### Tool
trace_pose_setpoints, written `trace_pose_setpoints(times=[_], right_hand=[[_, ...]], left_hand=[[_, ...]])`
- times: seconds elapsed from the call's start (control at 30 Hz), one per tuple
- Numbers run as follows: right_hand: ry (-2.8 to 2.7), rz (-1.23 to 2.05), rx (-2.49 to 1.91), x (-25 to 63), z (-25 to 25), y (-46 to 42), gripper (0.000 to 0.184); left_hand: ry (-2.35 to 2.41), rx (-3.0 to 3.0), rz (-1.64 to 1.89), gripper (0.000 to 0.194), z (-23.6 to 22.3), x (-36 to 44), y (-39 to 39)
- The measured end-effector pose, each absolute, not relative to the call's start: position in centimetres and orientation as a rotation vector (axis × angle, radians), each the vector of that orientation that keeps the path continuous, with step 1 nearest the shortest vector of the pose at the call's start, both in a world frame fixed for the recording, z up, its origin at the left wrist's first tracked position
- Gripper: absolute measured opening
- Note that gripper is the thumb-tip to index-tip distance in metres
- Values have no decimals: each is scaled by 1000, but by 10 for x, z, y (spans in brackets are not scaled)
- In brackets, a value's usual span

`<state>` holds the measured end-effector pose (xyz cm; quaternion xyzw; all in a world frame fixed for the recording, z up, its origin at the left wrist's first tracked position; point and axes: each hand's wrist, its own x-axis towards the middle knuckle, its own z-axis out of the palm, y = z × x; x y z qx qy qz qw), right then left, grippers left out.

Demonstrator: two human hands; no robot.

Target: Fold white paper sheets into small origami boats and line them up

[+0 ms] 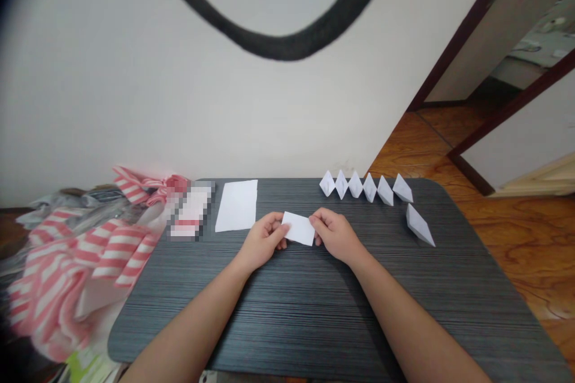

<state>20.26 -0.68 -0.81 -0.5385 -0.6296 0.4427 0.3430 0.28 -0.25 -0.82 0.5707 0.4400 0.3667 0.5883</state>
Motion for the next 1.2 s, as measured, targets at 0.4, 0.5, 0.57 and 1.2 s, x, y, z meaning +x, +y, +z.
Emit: trace_pose_setpoints(times=[0.4,0.5,0.57,1.2], right_hand=[[-1584,1357,-1171,200,-10,-10,20],[-1575,1354,-1135,201,-11,-10,19],[-1612,1345,-1120,202,-12,-10,15],[-1829,1102,-1129,205,-8,-6,11]], left_hand=[[1044,1182,945,32,-16,2,3],[1056,1155,962,31,-16,2,4],[1062,1141,962,30,-16,3,4],[978,1189,868,24,-10,2,3]])
